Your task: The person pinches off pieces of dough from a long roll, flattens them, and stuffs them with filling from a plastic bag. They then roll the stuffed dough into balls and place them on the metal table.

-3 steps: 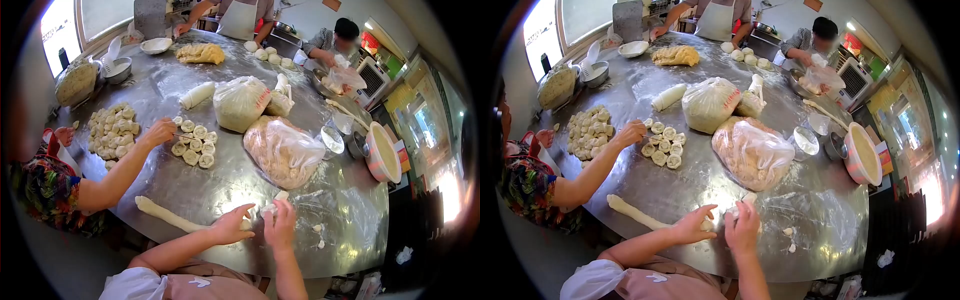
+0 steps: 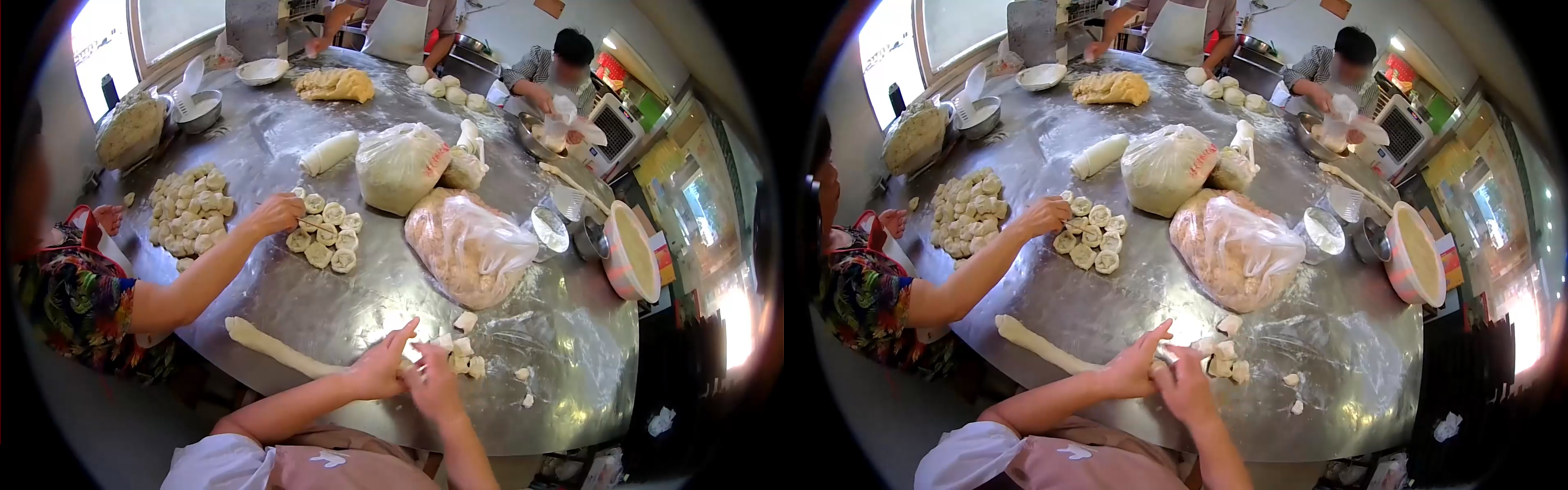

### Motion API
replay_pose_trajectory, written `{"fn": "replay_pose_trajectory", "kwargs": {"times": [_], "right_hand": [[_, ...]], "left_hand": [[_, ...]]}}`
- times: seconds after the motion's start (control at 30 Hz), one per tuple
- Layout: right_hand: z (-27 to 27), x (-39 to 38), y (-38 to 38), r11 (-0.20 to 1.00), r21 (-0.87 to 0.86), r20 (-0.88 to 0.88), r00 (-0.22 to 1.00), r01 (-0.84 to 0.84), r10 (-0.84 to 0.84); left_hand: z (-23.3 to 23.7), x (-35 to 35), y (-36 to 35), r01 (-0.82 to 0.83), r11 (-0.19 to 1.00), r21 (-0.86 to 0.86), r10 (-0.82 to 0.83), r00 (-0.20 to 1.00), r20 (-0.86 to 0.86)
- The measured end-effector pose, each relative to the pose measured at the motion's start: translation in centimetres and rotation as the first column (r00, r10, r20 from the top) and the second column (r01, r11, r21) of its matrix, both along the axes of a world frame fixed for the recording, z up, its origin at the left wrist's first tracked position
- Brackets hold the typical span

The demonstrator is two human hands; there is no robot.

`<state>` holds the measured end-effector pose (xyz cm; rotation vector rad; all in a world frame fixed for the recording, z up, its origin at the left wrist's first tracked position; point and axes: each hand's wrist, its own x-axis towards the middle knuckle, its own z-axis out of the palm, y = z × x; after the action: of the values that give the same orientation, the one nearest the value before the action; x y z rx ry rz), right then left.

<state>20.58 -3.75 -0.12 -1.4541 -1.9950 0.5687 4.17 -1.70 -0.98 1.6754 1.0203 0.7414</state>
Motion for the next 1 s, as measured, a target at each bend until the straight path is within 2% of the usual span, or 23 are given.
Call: {"fn": "replay_pose_trajectory", "kwargs": {"times": [0.07, 0.2, 0.27, 0.33, 0.4, 0.43, 0.53, 0.57, 0.67, 0.7, 0.8, 0.83, 0.9, 0.93, 0.97, 1.0], "right_hand": [[-1.7, -4.1, -0.3, 0.992, -0.043, -0.176, 0.978, -0.122, 0.113], [-1.2, -6.2, -0.2, 0.995, 0.042, -0.148, 0.984, -0.094, 0.099], [-0.8, -6.5, 0.0, 0.994, 0.104, -0.184, 0.981, -0.036, 0.055], [-0.3, -6.4, 0.4, 0.987, 0.163, -0.188, 0.982, -0.003, 0.034], [0.1, -6.5, 0.4, 0.978, 0.207, -0.171, 0.985, 0.01, 0.026], [0.5, -6.5, 0.3, 0.977, 0.213, -0.15, 0.989, 0.02, 0.013], [0.9, -6.6, 0.0, 0.972, 0.226, -0.12, 0.992, 0.068, -0.041], [0.6, -6.6, 0.0, 0.969, 0.231, -0.128, 0.99, 0.093, -0.065], [-0.6, -6.1, 0.6, 0.956, 0.246, -0.193, 0.975, 0.161, -0.115], [-1.1, -5.9, 0.8, 0.951, 0.251, -0.219, 0.968, 0.18, -0.125], [-1.6, -4.7, 2.1, 0.929, 0.308, -0.197, 0.97, 0.203, -0.146], [-2.2, -4.1, 2.5, 0.933, 0.269, -0.198, 0.962, 0.239, -0.19], [-4.0, -1.8, 4.0, 0.899, 0.304, -0.08, 0.949, 0.315, -0.305], [-4.4, -0.8, 4.5, 0.879, 0.325, -0.026, 0.932, 0.35, -0.361], [-4.4, 0.4, 4.4, 0.911, 0.214, 0.085, 0.922, 0.353, -0.377], [-3.5, 0.3, 4.7, 0.921, 0.273, 0.114, 0.941, 0.278, -0.318]], "left_hand": [[-1.3, -2.5, 0.6, 0.006, 0.996, 0.09, -0.011, 0.999, 0.052], [-1.6, -5.3, 0.2, 0.046, 0.992, 0.12, -0.06, 0.992, 0.115], [-1.6, -5.8, 0.3, 0.124, 0.991, -0.044, -0.127, 0.989, -0.078], [-1.5, -5.4, 0.5, 0.106, 0.991, -0.083, -0.117, 0.983, -0.143], [-1.5, -4.6, 0.0, 0.02, 1.0, -0.008, -0.02, 0.995, -0.096], [-1.3, -4.5, 0.1, 0.051, 0.998, -0.042, -0.053, 0.997, -0.049], [-1.1, -4.2, 0.1, 0.132, 0.99, -0.055, -0.14, 0.973, -0.183], [-0.4, -4.1, -0.1, 0.099, 0.988, -0.116, -0.113, 0.986, -0.119], [-0.1, -3.9, 0.3, 0.14, 0.98, -0.141, -0.171, 0.956, -0.24], [0.0, -3.8, 0.1, 0.114, 0.986, -0.121, -0.14, 0.96, -0.242], [0.3, -3.4, -0.3, 0.039, 0.998, -0.052, -0.05, 0.97, -0.236], [0.4, -3.4, -0.5, 0.098, 0.992, -0.08, -0.11, 0.981, -0.158], [1.0, -3.6, -0.8, 0.211, 0.97, -0.12, -0.212, 0.977, 0.001], [2.6, -3.4, -1.2, 0.255, 0.966, -0.052, -0.255, 0.967, -0.002], [2.3, -3.5, -1.0, 0.231, 0.972, -0.044, -0.232, 0.972, -0.041], [1.6, -3.3, -0.9, 0.191, 0.981, -0.038, -0.193, 0.979, -0.07]]}}
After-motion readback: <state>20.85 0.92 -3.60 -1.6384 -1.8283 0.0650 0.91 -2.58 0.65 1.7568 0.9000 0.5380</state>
